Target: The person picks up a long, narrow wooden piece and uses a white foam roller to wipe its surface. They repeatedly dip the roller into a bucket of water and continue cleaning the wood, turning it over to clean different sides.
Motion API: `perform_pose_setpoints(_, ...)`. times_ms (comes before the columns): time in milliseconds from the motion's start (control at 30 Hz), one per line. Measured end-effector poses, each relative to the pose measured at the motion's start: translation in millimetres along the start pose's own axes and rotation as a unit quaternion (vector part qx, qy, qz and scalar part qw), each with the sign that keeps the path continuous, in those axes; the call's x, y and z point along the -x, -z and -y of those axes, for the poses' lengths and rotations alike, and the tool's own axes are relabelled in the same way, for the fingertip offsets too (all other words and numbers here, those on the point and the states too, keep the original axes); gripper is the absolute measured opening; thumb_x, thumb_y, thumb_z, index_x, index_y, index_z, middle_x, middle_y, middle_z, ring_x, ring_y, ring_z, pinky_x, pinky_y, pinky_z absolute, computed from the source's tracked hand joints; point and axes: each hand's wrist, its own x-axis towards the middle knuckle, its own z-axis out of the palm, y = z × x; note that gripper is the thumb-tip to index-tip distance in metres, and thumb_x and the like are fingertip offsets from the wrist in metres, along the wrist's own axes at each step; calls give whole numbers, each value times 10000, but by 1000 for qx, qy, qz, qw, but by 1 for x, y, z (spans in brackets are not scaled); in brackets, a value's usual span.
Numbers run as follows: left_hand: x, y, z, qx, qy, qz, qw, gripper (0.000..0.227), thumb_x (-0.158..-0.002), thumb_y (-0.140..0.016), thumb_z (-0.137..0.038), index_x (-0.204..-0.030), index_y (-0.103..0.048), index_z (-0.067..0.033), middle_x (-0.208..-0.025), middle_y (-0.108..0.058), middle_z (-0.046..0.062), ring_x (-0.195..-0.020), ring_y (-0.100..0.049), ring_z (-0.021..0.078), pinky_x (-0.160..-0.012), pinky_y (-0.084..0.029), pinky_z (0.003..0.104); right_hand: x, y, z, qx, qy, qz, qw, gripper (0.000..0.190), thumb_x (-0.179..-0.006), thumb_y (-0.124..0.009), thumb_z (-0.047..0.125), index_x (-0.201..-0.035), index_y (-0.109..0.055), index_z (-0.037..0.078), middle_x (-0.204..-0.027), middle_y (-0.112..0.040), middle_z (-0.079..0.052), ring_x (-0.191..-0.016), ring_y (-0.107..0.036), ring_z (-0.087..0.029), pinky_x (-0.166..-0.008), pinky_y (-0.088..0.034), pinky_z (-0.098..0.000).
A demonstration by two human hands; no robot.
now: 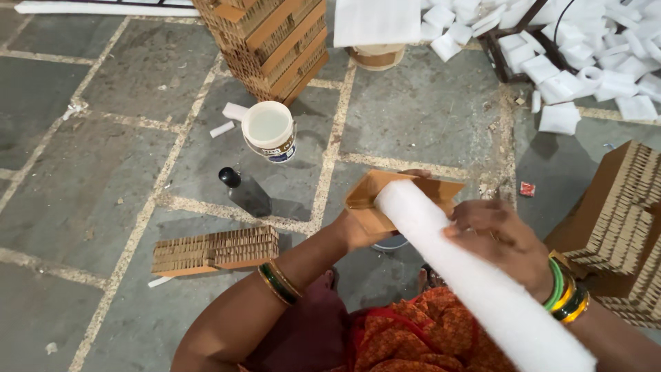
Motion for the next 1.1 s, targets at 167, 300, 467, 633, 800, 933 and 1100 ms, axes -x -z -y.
perform_pose_setpoints(167, 4, -3, -9, -156, -93, 45, 982, 617, -985, -718, -56, -1536, -439, -71, -1597, -461, 90, -1440, -488, 242, -1208, -465, 437, -17, 9, 16, 54, 1, 8, 999, 455, -760, -823, 208, -1170, -727, 36, -1087, -646, -88, -1048, -686, -284, -826, -599, -399)
perform_pose_setpoints(300, 5, -11, -16, -394, -178, 46, 901, 663, -970, -736, -101, -1555, -422, -106, -1589, -452, 74, -1445, -481, 214, -1224, -465, 411, -15, 7, 5, 86, 11, -6, 996, 489, -744, -829, 266, -1156, -723, 24, -1083, -668, -115, -1027, -695, -279, -776, -606, -373)
perform_pose_setpoints(467, 6, -3, -11, -196, -86, 10, 977, 667, -964, -747, -172, -1536, -412, -98, -1571, -445, 59, -1392, -515, 234, -1134, -527, 420, -11, -9, -17, 26, 33, -76, 996, 431, -863, -770, 198, -1215, -660, -26, -1099, -689, -149, -1026, -710, -246, -796, -647, -323)
perform_pose_setpoints(633, 3, 15, 0, 68, -9, 53, 996, 688, -991, -713, -183, -1599, -408, -82, -1560, -463, 163, -1392, -530, 278, -1124, -548, 429, 4, -4, -15, 26, -14, -72, 997, 457, -938, -687, 220, -1297, -556, -31, -1065, -666, -246, -886, -694, -337, -672, -594, -381)
perform_pose_setpoints(800, 7, 13, -2, 60, 11, 23, 998, 630, -1034, -667, -151, -1604, -405, -97, -1591, -457, 150, -1404, -527, 234, -1163, -531, 360, 29, -33, -59, -296, 15, -62, 953, 410, -973, -685, 46, -1341, -564, -89, -1109, -750, -203, -786, -811, -95, -616, -619, -201)
perform_pose_setpoints(933, 7, 8, -3, 10, 10, 3, 1000, 627, -1017, -675, -101, -1582, -405, -121, -1593, -443, 111, -1395, -533, 219, -1145, -519, 374, 32, -23, -10, -53, -89, -102, 989, 390, -881, -738, 103, -1260, -667, 43, -1179, -710, -152, -1059, -743, -215, -849, -662, -272)
perform_pose_setpoints(1100, 11, -3, -10, -331, -91, 34, 939, 755, -889, -792, -1, -1568, -480, -111, -1611, -492, 94, -1411, -565, 232, -1226, -518, 407, 4, -11, 9, -59, -73, -85, 992, 430, -858, -774, 161, -1261, -666, 56, -1165, -703, -130, -1073, -738, -228, -855, -661, -294)
